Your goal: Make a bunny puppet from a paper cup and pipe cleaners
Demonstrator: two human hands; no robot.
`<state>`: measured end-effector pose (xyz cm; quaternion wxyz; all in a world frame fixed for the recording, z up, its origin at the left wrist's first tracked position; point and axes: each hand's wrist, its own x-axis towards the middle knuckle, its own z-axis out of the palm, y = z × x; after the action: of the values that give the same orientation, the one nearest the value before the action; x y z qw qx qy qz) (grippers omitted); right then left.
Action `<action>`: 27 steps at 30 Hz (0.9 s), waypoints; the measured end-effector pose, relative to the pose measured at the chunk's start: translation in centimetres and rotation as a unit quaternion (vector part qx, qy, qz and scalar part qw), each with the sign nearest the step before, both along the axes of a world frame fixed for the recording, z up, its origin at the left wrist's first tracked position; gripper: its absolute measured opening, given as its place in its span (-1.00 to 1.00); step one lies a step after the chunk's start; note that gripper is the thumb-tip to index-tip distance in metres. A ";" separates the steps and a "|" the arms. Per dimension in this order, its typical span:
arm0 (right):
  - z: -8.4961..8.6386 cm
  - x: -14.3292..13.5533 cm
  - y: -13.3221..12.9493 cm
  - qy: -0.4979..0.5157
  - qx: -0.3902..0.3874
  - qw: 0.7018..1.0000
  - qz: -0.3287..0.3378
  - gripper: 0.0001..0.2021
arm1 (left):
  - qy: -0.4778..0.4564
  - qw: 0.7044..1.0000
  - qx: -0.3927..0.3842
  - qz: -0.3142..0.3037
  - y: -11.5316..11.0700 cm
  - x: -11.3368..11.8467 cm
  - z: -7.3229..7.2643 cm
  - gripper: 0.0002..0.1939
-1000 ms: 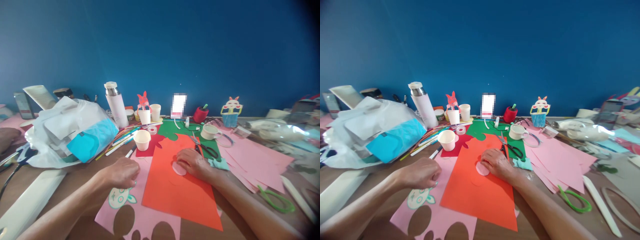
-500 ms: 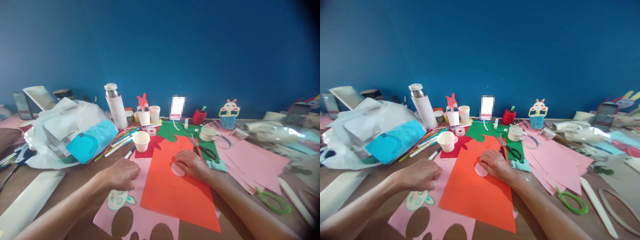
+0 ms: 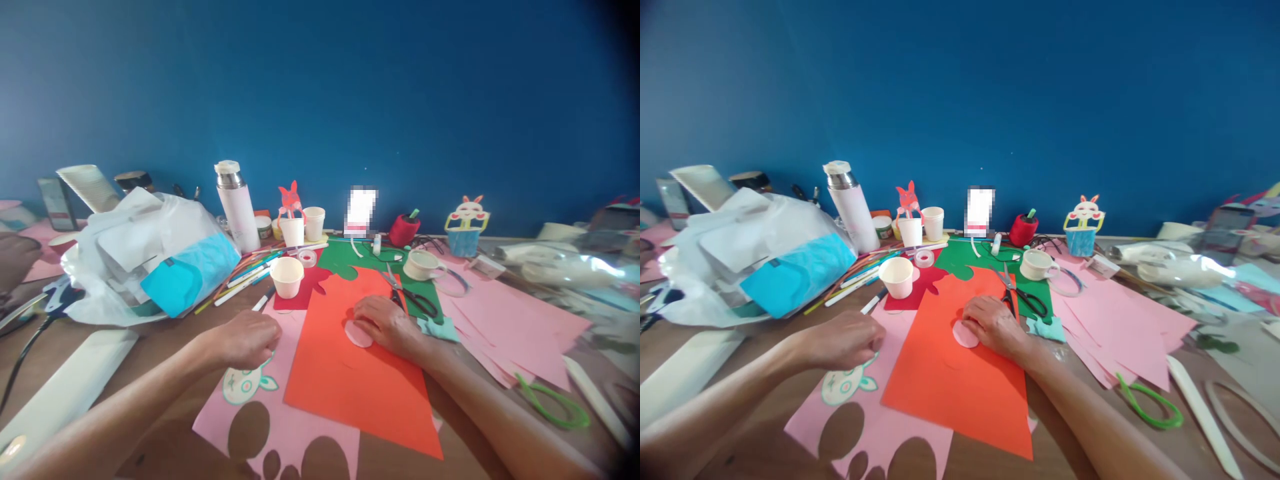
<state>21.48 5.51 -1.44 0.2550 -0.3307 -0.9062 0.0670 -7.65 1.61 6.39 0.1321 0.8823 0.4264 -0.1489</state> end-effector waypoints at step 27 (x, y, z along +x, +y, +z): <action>-0.1 -0.3 0.1 0.009 0.004 1.000 -0.007 -0.89 | -0.036 0.998 -0.026 0.046 -1.9 -1.4 0.2 -0.92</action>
<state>21.18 5.57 -1.53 0.2650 -0.3355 -0.9017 0.0640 -9.06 -0.28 6.61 0.1774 0.8626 0.4578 -0.1217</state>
